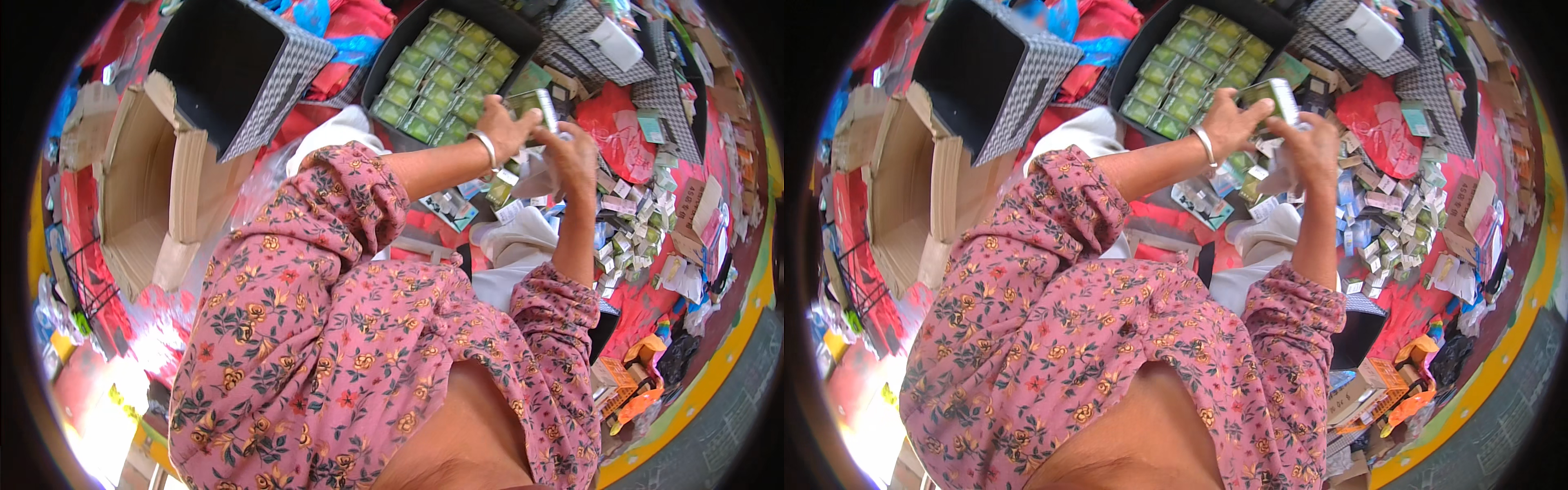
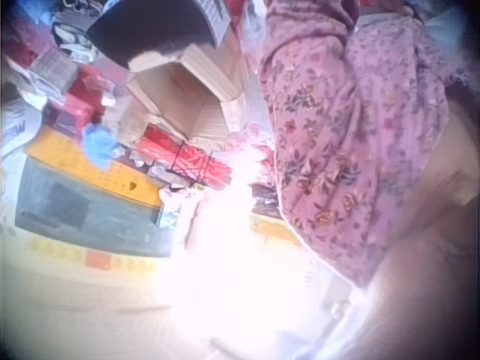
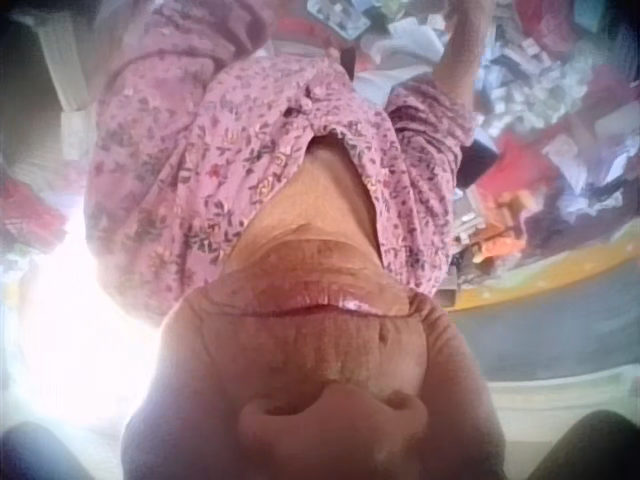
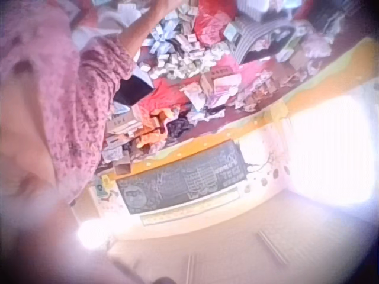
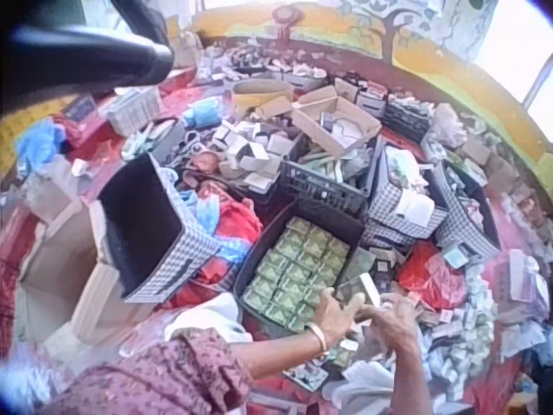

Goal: The person wipes the surfaces of small product boxes with a cloth and organizes them into storage crates.

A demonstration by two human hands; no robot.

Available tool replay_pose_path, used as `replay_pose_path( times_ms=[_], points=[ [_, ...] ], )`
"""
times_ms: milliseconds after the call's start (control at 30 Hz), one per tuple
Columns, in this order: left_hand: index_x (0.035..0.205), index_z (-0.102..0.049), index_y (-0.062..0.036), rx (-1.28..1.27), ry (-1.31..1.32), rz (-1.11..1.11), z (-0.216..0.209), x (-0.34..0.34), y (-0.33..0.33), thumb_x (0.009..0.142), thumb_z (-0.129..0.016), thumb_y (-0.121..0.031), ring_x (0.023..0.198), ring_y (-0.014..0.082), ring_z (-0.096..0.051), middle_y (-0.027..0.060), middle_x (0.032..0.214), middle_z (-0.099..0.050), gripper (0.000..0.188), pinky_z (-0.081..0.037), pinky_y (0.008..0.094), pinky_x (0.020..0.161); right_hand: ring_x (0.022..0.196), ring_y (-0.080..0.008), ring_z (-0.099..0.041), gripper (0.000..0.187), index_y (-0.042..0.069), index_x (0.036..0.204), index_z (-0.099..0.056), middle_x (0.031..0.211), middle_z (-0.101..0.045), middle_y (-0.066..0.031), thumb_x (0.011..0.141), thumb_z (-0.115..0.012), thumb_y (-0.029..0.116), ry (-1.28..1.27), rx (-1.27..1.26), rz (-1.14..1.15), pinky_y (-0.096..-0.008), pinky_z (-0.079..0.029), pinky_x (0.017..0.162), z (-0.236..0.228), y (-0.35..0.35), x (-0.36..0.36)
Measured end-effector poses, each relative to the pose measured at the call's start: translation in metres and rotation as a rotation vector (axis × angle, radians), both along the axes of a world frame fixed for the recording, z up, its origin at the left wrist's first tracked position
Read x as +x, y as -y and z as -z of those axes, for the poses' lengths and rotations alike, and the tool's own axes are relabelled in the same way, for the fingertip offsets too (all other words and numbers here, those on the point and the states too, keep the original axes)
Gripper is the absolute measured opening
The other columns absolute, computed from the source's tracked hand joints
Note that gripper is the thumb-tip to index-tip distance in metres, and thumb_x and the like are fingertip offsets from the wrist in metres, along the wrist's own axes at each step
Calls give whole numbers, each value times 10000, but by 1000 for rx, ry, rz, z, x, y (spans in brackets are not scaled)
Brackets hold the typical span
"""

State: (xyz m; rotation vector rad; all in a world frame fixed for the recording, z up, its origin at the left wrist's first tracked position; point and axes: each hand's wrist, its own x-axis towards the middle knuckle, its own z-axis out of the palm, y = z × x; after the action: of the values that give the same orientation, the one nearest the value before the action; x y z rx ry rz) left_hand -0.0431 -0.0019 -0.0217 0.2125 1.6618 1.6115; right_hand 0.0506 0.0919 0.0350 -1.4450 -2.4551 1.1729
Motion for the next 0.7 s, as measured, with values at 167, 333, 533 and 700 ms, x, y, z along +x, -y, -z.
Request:
replay_pose_path(
  times_ms=[167,333,533,700],
  points=[
    [907,-546,70,-80,-252,1331,-28,15,39,781,-503,-380,452,215,-577,133,593,-591,469,-488,309,460,569,-145,-546,484,-21,862,-631,667,-593,-89,625,-693,396,30,-40,68,-284,-428,534,14,-17,-5],
    [942,-588,13,-320,-605,2081,-62,17,72,805,-496,-329,704,232,-635,160,819,-629,379,-510,334,591,590,-105,-480,363,22,788,-633,643,-541,-24,698,-649,374,85,-306,-300,-237,-387,543,53,6,-60],
    [953,-589,5,-368,-675,2008,-45,11,86,806,-492,-322,745,235,-622,158,857,-620,371,-499,340,626,616,-186,-546,408,-5,799,-655,669,-602,-98,679,-673,384,172,-326,-630,-320,-436,595,147,36,-143],
    [962,-590,-1,-358,-672,1986,-35,9,85,807,-489,-316,780,238,-611,156,889,-612,365,-490,344,655,742,-274,-589,403,5,932,-635,808,-626,-180,694,-652,330,308,-209,-888,-354,-450,696,227,51,-178]
  ],
)
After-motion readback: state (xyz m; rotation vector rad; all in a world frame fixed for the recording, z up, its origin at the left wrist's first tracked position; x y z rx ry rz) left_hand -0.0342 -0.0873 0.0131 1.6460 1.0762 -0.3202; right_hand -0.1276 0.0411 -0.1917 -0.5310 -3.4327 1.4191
